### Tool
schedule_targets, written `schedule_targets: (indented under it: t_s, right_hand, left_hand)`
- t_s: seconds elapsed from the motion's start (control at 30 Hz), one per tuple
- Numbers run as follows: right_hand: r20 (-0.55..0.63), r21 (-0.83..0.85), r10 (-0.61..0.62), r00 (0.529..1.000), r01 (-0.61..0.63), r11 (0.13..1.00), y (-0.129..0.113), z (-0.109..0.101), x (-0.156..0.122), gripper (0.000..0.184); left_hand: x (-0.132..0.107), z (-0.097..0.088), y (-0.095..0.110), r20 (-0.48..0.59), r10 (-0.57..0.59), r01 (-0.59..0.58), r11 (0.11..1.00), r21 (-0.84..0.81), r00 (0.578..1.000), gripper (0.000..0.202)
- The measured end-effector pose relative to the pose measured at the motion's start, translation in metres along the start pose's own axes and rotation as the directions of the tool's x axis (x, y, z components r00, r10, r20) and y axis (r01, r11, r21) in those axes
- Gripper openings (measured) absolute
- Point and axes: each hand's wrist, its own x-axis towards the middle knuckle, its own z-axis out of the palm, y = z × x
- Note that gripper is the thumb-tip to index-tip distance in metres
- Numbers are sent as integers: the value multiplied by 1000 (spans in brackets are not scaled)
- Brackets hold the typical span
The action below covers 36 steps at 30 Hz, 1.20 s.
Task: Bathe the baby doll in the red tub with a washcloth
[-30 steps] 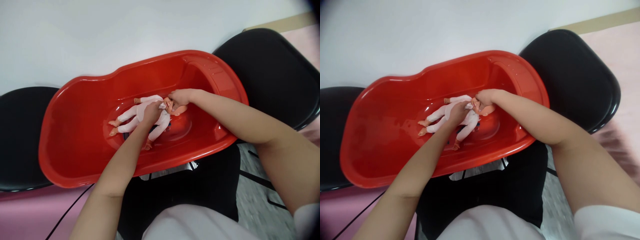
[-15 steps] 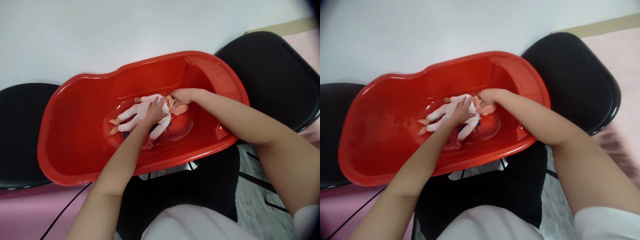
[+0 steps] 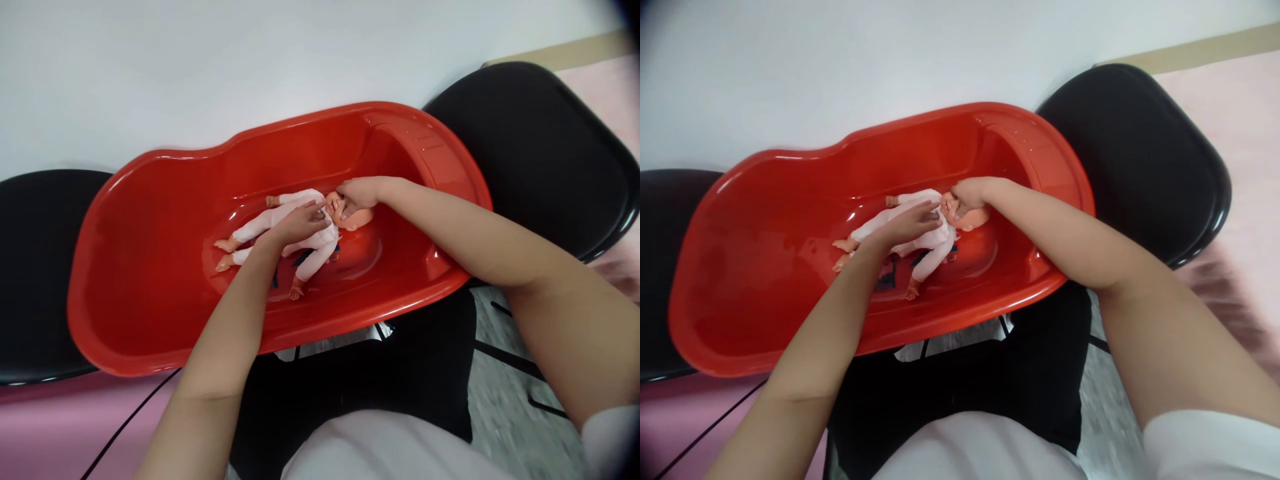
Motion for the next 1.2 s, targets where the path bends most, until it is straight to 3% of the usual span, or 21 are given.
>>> schedule_targets:
  t_s: [0.2, 0.3, 0.47, 0.57, 0.8, 0.97, 1.07, 1.2]
  right_hand:
    - [-47, -43, 25, 999, -27, 999, 1, 5, 5, 61]
    - [-47, -58, 29, 998, -32, 998, 2, 7, 9, 66]
    - [-43, -97, 11, 999, -15, 995, 0, 6, 8, 55]
    - [-44, -76, 15, 999, -18, 997, 0, 6, 8, 52]
    - [-35, -32, 14, 999, -15, 999, 2, 5, 7, 51]
    - [-39, 7, 15, 999, -15, 1000, 4, 5, 5, 47]
    - [-36, 3, 5, 999, -5, 1000, 8, 6, 6, 45]
    - [-42, 5, -1, 999, 1, 1000, 12, 6, 6, 51]
  left_hand:
    - [7, 20, 3, -176, -84, 105, 988, 115, 981, 76]
    - [11, 29, 5, -187, -124, 154, 976, 155, 975, 85]
    - [14, 37, 9, -163, -137, 168, 967, 193, 977, 98]
    - [15, 37, 11, -187, -128, 165, 966, 201, 974, 94]
    - [12, 29, 14, -203, -123, 149, 982, 118, 971, 57]
    - [6, 26, 21, -221, -243, 243, 970, -30, 945, 66]
    - [4, 22, 32, -195, -258, 265, 964, 12, 946, 68]
    - [2, 15, 44, -129, -190, 207, 969, 134, 973, 68]
